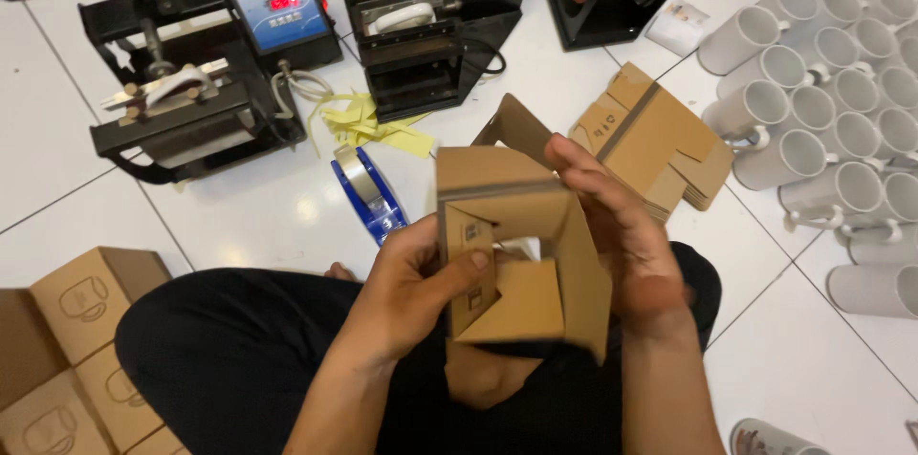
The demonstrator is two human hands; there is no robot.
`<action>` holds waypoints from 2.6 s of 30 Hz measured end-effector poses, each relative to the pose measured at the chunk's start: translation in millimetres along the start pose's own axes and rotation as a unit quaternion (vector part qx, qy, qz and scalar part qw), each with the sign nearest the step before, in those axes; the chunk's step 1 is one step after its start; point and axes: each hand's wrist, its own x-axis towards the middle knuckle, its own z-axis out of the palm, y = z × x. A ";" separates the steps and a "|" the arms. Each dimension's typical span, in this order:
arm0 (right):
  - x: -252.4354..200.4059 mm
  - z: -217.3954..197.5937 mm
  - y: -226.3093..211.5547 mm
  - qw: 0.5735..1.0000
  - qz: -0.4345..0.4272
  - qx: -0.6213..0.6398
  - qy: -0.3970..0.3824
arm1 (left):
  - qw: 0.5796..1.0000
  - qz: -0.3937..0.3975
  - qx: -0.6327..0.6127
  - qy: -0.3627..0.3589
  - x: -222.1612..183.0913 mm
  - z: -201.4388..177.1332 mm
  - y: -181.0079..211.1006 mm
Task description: The person assembles cardboard boxes by hand while sitting on the floor, folding the bottom flaps into place one at a time and setting the completed boxes aside.
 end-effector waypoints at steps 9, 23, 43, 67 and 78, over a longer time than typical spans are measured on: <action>6.9 29.5 -21.7 0.992 0.108 -0.062 -0.025 | 0.989 -0.015 0.097 0.107 -0.4 10.7 15.2; -3.4 31.4 -9.5 0.954 0.140 -0.258 0.053 | 0.976 0.047 0.208 0.037 -8.9 14.1 12.7; 14.7 57.3 34.7 0.953 0.175 -0.236 0.073 | 0.958 0.023 0.279 -0.067 12.5 -36.8 12.4; 23.8 113.8 242.4 0.854 0.461 -0.234 -0.055 | 0.961 0.126 -0.211 0.127 32.5 -216.2 0.0; 20.1 144.6 257.3 0.849 0.490 0.049 0.192 | 0.957 0.127 -0.217 0.144 34.8 -203.6 10.3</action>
